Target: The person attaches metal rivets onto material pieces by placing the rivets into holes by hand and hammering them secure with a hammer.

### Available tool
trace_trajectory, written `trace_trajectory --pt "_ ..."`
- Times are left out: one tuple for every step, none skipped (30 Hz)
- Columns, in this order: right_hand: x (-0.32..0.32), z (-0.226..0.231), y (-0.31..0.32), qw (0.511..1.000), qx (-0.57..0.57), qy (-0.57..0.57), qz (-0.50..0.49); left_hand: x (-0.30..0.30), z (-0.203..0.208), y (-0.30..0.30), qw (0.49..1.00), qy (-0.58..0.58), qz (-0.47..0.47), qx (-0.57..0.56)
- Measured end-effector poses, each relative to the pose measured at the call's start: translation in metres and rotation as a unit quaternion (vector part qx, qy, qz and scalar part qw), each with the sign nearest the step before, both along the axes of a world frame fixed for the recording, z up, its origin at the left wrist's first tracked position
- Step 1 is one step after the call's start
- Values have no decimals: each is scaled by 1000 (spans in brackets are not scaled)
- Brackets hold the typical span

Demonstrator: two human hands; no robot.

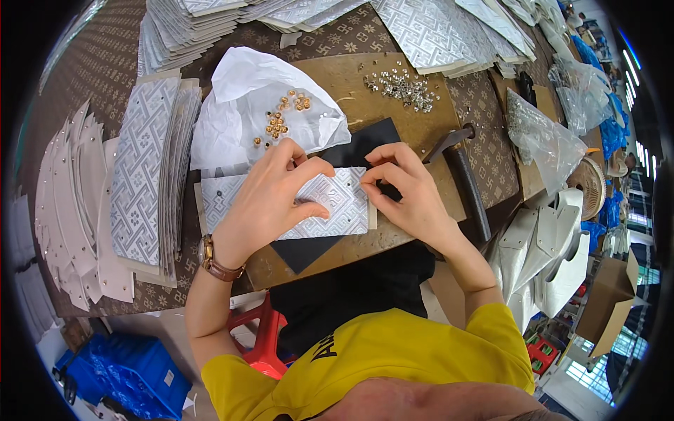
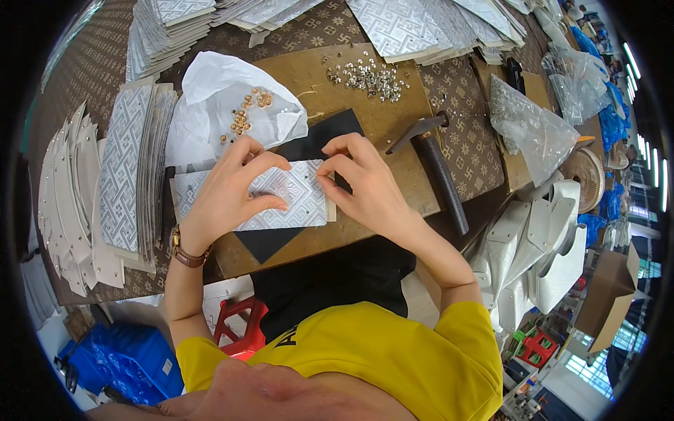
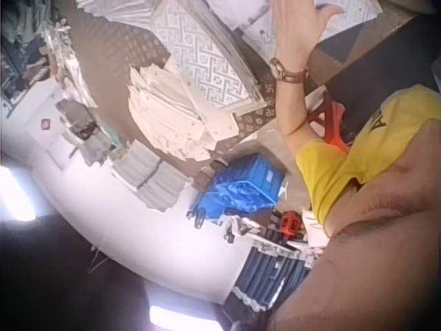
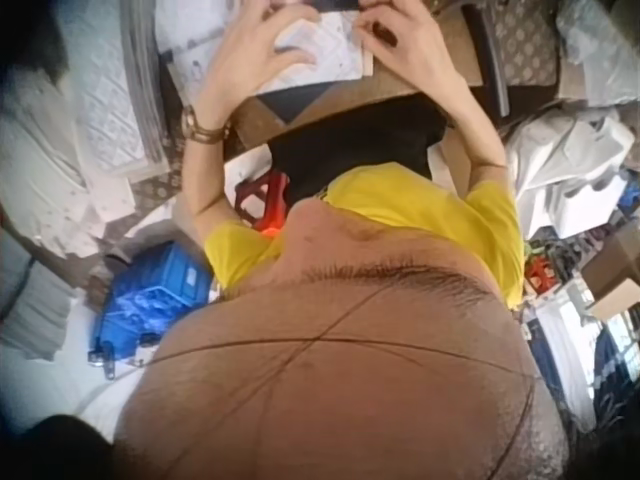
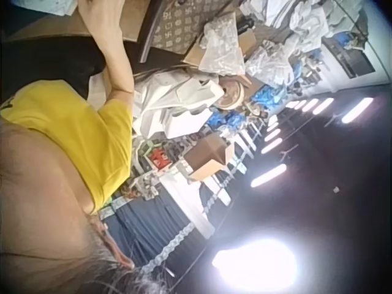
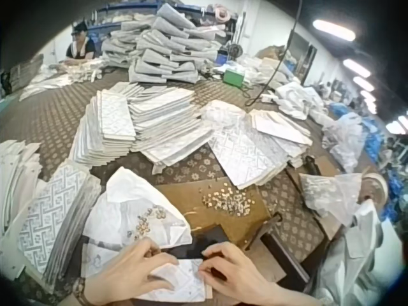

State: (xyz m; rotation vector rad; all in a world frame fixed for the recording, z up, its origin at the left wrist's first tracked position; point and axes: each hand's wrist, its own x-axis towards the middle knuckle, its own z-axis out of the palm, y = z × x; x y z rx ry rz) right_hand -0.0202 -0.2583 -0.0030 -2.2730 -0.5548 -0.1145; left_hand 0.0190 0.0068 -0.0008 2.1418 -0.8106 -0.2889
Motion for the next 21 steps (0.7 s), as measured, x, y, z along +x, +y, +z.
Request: trace_trajectory --pt "-1 -1 0 1000 9 4 0 0 0 0 1000 0 -3 1" --pt "-1 -2 0 1000 18 8 0 0 1 0 1000 -8 -2 5" --pt "-2 -3 1 1000 18 8 -2 0 1 0 1000 -16 -1 8" --pt "-2 -3 1 1000 26 11 -3 0 1 0 1000 -23 0 12" --pt "-3 -2 2 999 34 14 -3 0 2 0 1000 -23 -2 13" --pt "-3 -2 1 999 42 17 -4 0 2 0 1000 -19 0 9" --pt "-4 -1 1 999 43 17 -6 0 2 0 1000 -15 1 5" --pt "-4 1 1 999 45 20 -7 0 3 1 1000 -11 4 2" --pt "-5 3 1 999 47 22 -9 -1 3 0 1000 -11 3 3" --pt "-5 5 2 998 48 25 -10 -1 5 0 1000 -9 5 -1" --pt "-5 5 2 998 49 25 -10 -2 6 -1 1000 -7 8 -6" --pt "-5 6 3 998 49 24 -8 -2 6 -1 1000 -5 11 -10" --pt "-4 7 3 999 48 23 -7 -1 6 -1 1000 -5 10 -10" --pt "-4 7 3 999 47 22 -6 -1 6 -1 1000 -7 8 -10" --pt "-4 6 3 999 47 22 -6 -1 5 0 1000 -9 7 -10" --pt "-5 6 2 999 46 23 -5 -1 5 0 1000 -11 6 -10" --pt "-6 5 2 999 45 24 -4 -1 5 0 1000 -11 5 -10" --pt "-6 5 2 999 45 25 -4 -1 5 0 1000 -10 3 -9" --pt "-7 5 2 999 46 26 -4 -1 5 1 1000 -10 0 -8" --pt "-7 5 3 998 48 30 -1 -1 5 1 1000 -10 -3 -7" --pt "-8 6 3 998 51 35 1 -1 5 1 1000 -10 -3 -7"
